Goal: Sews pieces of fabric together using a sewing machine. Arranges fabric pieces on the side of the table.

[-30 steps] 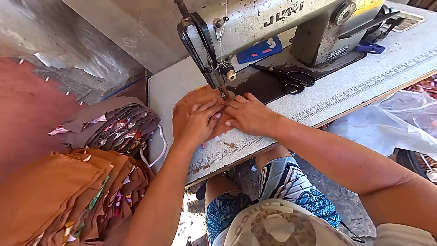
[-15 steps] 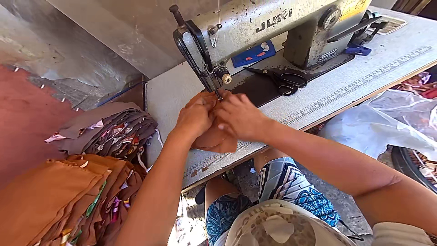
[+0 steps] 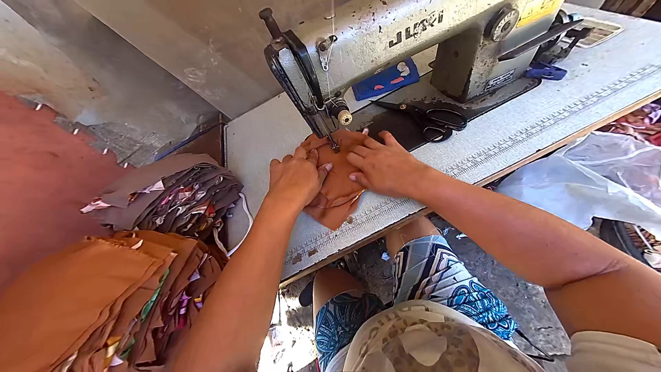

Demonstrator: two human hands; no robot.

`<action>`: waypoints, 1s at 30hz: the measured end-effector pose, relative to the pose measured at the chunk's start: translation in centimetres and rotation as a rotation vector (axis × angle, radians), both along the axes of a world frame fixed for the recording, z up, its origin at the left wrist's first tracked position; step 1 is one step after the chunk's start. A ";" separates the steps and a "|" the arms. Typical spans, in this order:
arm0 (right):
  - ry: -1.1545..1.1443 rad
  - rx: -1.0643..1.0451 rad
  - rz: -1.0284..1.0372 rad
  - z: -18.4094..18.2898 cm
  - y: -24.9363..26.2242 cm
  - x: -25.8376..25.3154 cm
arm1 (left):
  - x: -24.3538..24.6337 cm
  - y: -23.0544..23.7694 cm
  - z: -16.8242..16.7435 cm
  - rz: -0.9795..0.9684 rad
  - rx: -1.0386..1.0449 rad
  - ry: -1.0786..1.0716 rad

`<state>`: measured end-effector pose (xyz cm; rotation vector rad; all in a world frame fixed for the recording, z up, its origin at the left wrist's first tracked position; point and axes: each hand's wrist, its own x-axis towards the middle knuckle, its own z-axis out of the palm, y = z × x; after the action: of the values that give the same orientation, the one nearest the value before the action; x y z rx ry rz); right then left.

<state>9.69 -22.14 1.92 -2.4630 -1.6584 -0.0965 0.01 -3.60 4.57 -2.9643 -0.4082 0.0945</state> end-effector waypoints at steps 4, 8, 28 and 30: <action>-0.010 0.054 -0.061 0.2 1.0 -1.3 | -0.4 3.3 -0.5 -0.140 -0.072 -0.133; 0.015 0.134 0.051 -0.2 2.6 -5.2 | -1.0 4.9 -1.1 -0.374 -0.377 -0.258; -0.039 -0.065 -0.075 -0.4 0.1 1.6 | -1.5 0.6 -3.4 -0.201 -0.143 -0.237; -0.018 -0.050 -0.100 -0.6 0.1 1.8 | -1.3 1.0 -3.7 -0.189 -0.136 -0.258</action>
<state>11.46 -21.99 1.33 -2.5894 -1.5620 -0.0915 -1.32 -2.60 0.84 -3.1415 -0.1524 -0.2958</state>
